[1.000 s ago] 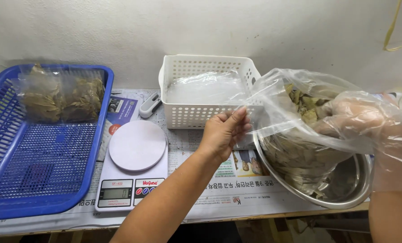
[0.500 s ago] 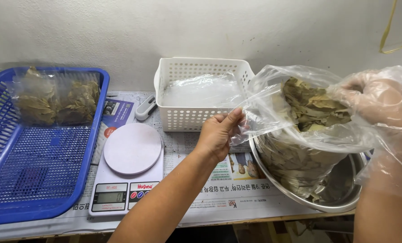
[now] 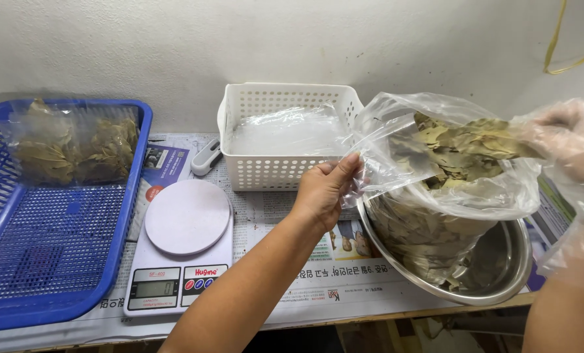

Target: The person picks dried leaves from a large plastic bag, places them on a digital scale to weigh them, and then puts the weighed portions into individual plastic bags before placing them in a blue basket.

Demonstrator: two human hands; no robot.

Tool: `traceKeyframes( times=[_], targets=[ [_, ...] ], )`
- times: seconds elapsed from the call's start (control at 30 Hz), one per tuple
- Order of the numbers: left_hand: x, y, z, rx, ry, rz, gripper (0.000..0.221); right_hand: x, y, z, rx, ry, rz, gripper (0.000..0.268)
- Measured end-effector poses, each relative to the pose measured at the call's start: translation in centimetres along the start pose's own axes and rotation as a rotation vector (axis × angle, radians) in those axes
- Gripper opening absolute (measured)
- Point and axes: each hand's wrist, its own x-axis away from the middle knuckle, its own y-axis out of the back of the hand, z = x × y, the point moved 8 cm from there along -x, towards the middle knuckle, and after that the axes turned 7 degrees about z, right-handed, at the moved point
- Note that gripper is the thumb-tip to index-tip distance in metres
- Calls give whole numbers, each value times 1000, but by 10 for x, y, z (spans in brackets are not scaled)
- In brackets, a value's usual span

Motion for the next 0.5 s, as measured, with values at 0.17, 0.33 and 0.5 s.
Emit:
traceKeyframes(
  times=[0.17, 0.33, 0.5],
  targets=[
    [-2, 4, 2, 30, 7, -4, 22, -154, 62, -306, -632, 27, 514, 33],
    [-7, 5, 1, -39, -12, 22, 27, -143, -34, -339, -880, -250, 957, 39],
    [-1, 3, 3, -26, 68, -6, 24, -171, -29, -201, -522, -166, 579, 30]
  ],
)
